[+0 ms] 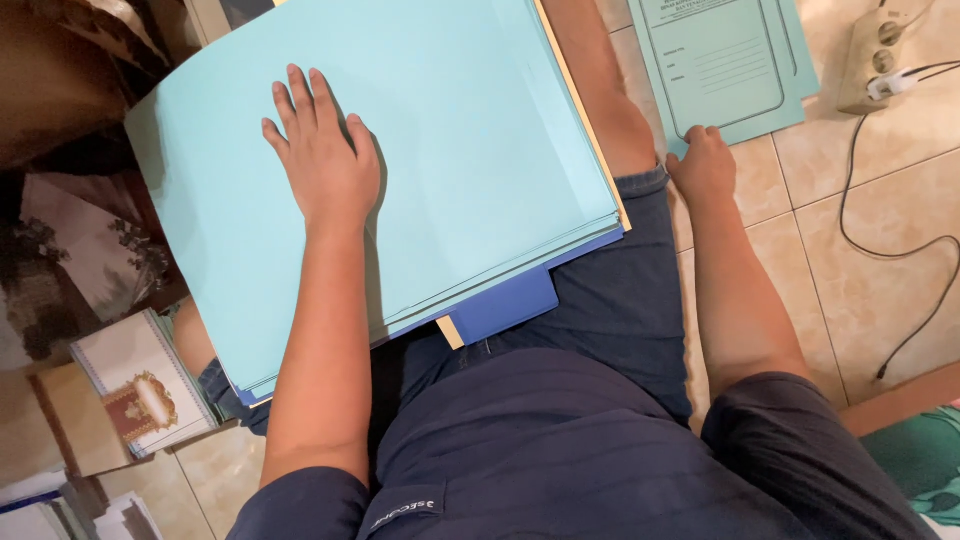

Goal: The person is pressing down on a stack of light blue folders to flatten them and flipping through the stack to organize them.

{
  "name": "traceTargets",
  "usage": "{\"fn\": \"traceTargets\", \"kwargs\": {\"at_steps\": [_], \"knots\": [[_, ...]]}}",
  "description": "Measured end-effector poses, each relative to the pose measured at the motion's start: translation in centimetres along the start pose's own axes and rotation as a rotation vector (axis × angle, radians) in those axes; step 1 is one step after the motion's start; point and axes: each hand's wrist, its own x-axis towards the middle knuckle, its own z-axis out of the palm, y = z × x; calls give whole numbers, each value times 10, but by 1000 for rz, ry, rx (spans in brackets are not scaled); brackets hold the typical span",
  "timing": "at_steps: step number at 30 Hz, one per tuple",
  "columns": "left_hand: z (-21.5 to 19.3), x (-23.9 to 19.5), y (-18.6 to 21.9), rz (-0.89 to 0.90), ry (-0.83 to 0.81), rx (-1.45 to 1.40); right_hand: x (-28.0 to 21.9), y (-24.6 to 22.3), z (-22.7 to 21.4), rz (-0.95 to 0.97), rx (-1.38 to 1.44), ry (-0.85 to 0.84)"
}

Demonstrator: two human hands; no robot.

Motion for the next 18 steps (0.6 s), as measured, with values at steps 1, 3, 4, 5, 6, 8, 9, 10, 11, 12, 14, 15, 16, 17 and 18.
{"fn": "traceTargets", "kwargs": {"at_steps": [1, 3, 4, 5, 6, 8, 9, 10, 11, 12, 14, 15, 16, 17, 18], "knots": [[0, 0, 0, 7, 5, 1, 1, 4, 4, -11, -2, 19], [0, -1, 0, 13, 8, 1, 2, 10, 9, -22, -6, 37], [-1, -1, 0, 9, -2, 0, 3, 12, 10, -43, -14, 58], [-1, 0, 1, 7, -11, -2, 4, 14, 10, -64, -24, 81], [-1, 0, 1, 8, -11, -4, 2, 11, 6, -62, -25, 82], [-2, 0, 2, -11, -34, -10, 1, 2, -2, -102, -108, 138], [-2, 0, 2, -12, -33, -11, 3, 5, -6, -103, -110, 138], [-2, -1, 2, -6, -25, -8, 4, 7, -10, -87, -6, 191], [-2, 0, 2, -2, -13, -6, 9, 8, -14, -77, 99, 247], [-2, 2, 3, -6, -7, -7, 18, 2, -36, -82, 99, 251], [-4, 0, 3, -16, -24, -17, 32, -14, -80, -276, 373, 591], [-3, -1, 3, -21, -19, -19, 36, -34, -109, -283, 372, 593], [-3, -3, 4, -13, 7, -33, 40, -56, -138, -426, 504, 712], [-5, -1, 3, -8, 44, -41, 48, -81, -168, -576, 644, 835], [-5, 0, 4, -15, 59, -38, 37, -113, -197, -590, 651, 842]]}}
